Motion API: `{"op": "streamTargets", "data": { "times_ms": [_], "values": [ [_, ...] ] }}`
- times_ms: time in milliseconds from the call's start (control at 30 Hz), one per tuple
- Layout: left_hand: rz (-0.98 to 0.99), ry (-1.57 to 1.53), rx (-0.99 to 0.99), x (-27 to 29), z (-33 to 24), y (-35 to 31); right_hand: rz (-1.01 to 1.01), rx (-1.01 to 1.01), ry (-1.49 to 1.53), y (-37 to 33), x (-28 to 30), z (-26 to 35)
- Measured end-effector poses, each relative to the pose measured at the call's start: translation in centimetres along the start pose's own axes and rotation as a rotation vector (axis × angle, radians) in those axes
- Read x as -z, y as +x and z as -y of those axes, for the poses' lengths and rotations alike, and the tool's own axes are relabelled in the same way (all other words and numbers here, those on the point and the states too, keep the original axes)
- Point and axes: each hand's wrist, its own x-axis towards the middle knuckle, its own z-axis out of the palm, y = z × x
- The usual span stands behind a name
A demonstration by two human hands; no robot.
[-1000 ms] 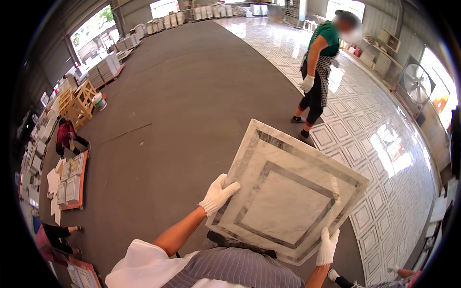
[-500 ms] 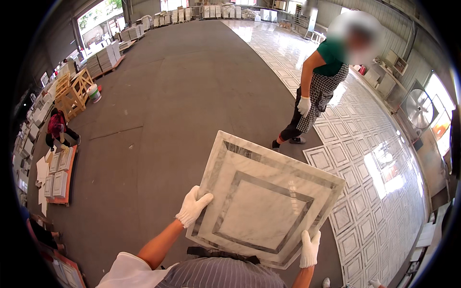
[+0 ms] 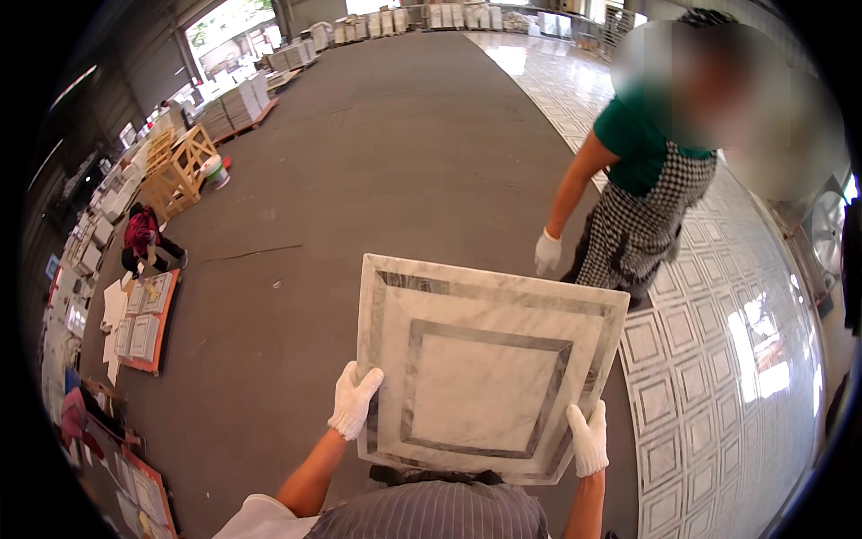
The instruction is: The person picks up square tiles from a stack, walks to the floor, and places them in a grid pattern. They repeat this process multiple times, aligning each tile with the existing layout.
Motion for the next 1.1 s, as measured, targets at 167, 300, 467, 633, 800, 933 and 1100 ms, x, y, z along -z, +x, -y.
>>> {"op": "streamTargets", "data": {
  "times_ms": [167,300,467,633,800,933,1100],
  "values": [
    [-0.125,0.004,0.013,0.6,-0.2,2.9,0.116,-0.030,-0.012,6.0,-3.3,1.3],
    [-0.191,0.014,-0.001,1.5,-0.2,6.6,0.167,0.026,-0.107,10.6,-6.7,2.3],
    [-0.166,-0.024,-0.076,3.5,-1.8,14.6,0.173,0.064,-0.009,15.4,-12.2,4.8],
    [-0.085,-0.008,-0.113,4.7,-4.5,22.2,0.107,0.076,0.075,18.2,-16.2,8.2],
    [0.014,-0.014,-0.143,4.3,-4.9,28.1,0.021,0.010,0.215,20.1,-17.3,8.2],
    [0.107,-0.082,-0.121,2.3,-6.2,32.8,-0.064,-0.030,0.242,21.7,-18.0,9.6],
    [0.189,-0.053,-0.146,-2.9,-7.2,38.4,-0.187,0.001,0.384,26.0,-17.1,7.0]
  ]
}}
